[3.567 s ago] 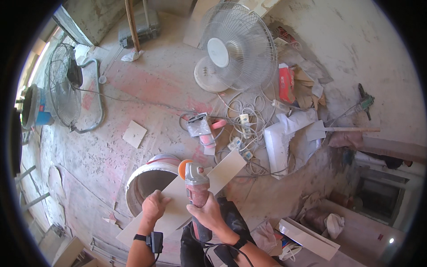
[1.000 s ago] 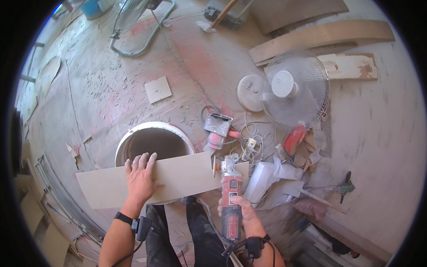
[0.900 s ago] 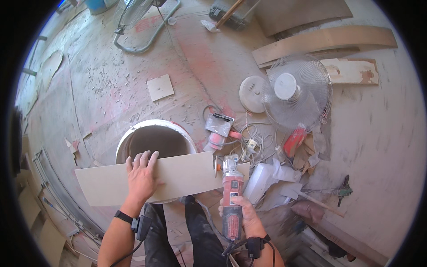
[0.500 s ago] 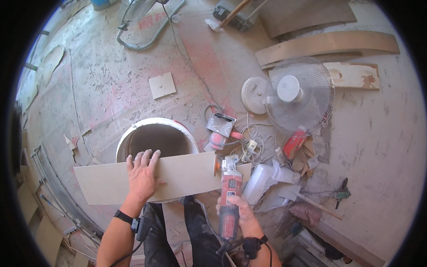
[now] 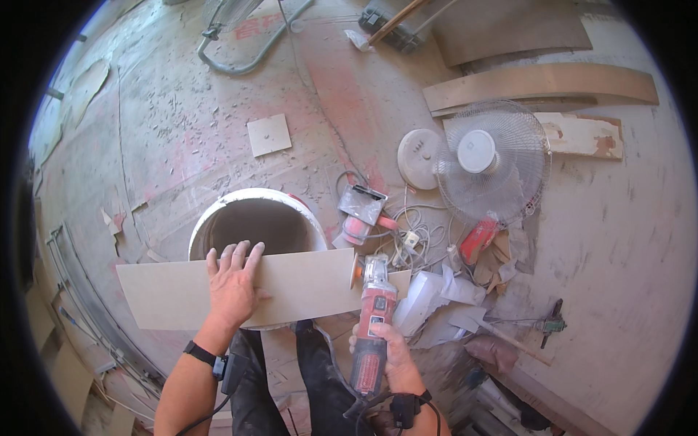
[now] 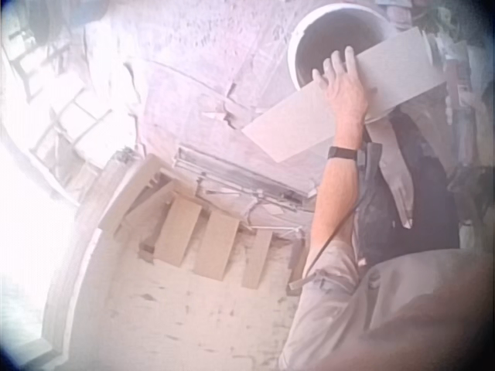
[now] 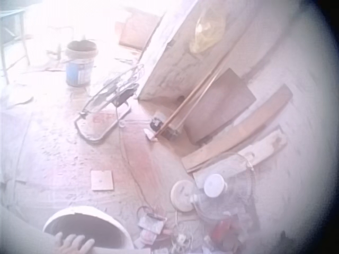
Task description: Using an angle grinder to cut or trim a wall tile and then placing it on a wall during renovation.
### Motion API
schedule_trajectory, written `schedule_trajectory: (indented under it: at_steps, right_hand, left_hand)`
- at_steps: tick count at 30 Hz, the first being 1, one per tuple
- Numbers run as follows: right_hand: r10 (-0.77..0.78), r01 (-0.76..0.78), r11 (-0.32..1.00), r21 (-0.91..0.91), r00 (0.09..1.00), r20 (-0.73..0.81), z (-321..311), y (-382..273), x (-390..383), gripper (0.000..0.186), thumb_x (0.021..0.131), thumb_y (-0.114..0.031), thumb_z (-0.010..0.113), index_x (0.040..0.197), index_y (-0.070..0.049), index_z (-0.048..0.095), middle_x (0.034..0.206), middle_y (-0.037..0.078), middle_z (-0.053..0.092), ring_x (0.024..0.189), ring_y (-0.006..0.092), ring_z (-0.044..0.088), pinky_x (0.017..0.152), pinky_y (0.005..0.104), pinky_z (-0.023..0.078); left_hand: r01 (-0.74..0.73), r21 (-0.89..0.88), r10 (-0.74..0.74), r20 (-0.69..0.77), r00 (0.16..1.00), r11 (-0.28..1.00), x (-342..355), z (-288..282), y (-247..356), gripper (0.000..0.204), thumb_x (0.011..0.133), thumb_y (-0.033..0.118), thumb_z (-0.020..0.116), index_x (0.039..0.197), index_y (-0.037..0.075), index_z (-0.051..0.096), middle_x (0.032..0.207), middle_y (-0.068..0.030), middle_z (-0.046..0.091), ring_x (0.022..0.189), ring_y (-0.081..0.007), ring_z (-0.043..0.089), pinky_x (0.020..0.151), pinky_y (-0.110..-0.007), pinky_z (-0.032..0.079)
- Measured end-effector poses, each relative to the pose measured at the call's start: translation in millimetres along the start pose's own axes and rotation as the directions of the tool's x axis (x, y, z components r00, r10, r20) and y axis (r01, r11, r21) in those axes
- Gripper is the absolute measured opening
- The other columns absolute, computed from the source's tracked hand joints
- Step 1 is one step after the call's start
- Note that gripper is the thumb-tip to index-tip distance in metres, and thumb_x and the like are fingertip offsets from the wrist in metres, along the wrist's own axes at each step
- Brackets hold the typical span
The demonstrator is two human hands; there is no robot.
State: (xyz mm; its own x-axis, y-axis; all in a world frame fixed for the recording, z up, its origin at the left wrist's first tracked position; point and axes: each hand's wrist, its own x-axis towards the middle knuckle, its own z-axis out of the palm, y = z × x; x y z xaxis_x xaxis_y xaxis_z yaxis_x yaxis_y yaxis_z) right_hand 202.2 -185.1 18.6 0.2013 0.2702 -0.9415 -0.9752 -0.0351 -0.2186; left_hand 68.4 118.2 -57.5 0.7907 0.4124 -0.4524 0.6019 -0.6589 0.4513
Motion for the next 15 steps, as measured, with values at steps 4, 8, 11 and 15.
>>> schedule_trajectory:
  at_steps: [4, 8, 11, 15]
  right_hand:
    - [-0.028, 0.028, 1.0, 0.007, 0.999, 0.023, 10, -8, 8, 0.052, 0.082, -0.027, 0.073, 0.126, -0.006, 0.055, 0.1, 0.015, 0.066, 0.088, 0.0326, 0.069, 0.079, 0.0495, 0.059]
    - [-0.05, 0.051, 0.998, -0.047, 0.999, 0.016, 12, -8, 6, 0.052, 0.082, -0.027, 0.072, 0.126, -0.006, 0.055, 0.1, 0.015, 0.066, 0.087, 0.0325, 0.068, 0.079, 0.0491, 0.058]
    - [-0.051, 0.05, 0.999, -0.009, 0.998, -0.024, 18, -2, -1, 0.04, 0.083, -0.025, 0.071, 0.114, -0.002, 0.058, 0.097, 0.015, 0.067, 0.084, 0.0297, 0.07, 0.074, 0.044, 0.061]
    - [-0.041, 0.041, 0.999, -0.016, 0.999, -0.005, 16, -3, 4, 0.051, 0.082, -0.027, 0.072, 0.125, -0.004, 0.055, 0.099, 0.015, 0.066, 0.087, 0.0324, 0.069, 0.079, 0.0489, 0.059]
  left_hand:
    - [-0.006, -0.002, 0.006, -0.004, 1.0, 1.0, -1, -1, -2, 0.096, 0.066, 0.031, 0.09, 0.15, 0.018, 0.047, 0.148, -0.01, 0.051, 0.141, -0.03, 0.042, 0.122, -0.057, 0.018]
    - [-0.001, -0.009, 0.001, 0.0, 1.0, 1.0, 0, 0, -2, 0.096, 0.066, 0.031, 0.09, 0.151, 0.018, 0.047, 0.149, -0.01, 0.05, 0.141, -0.0301, 0.041, 0.122, -0.057, 0.017]
    - [-0.002, -0.015, 0.002, 0.011, 1.0, 1.0, 0, -1, -2, 0.096, 0.066, 0.032, 0.09, 0.151, 0.018, 0.047, 0.149, -0.01, 0.05, 0.142, -0.0301, 0.041, 0.122, -0.057, 0.017]
    - [-0.009, -0.02, 0.009, 0.0, 1.0, 1.0, -1, 0, -1, 0.097, 0.066, 0.033, 0.091, 0.151, 0.018, 0.047, 0.149, -0.0099, 0.05, 0.142, -0.0303, 0.041, 0.122, -0.057, 0.017]
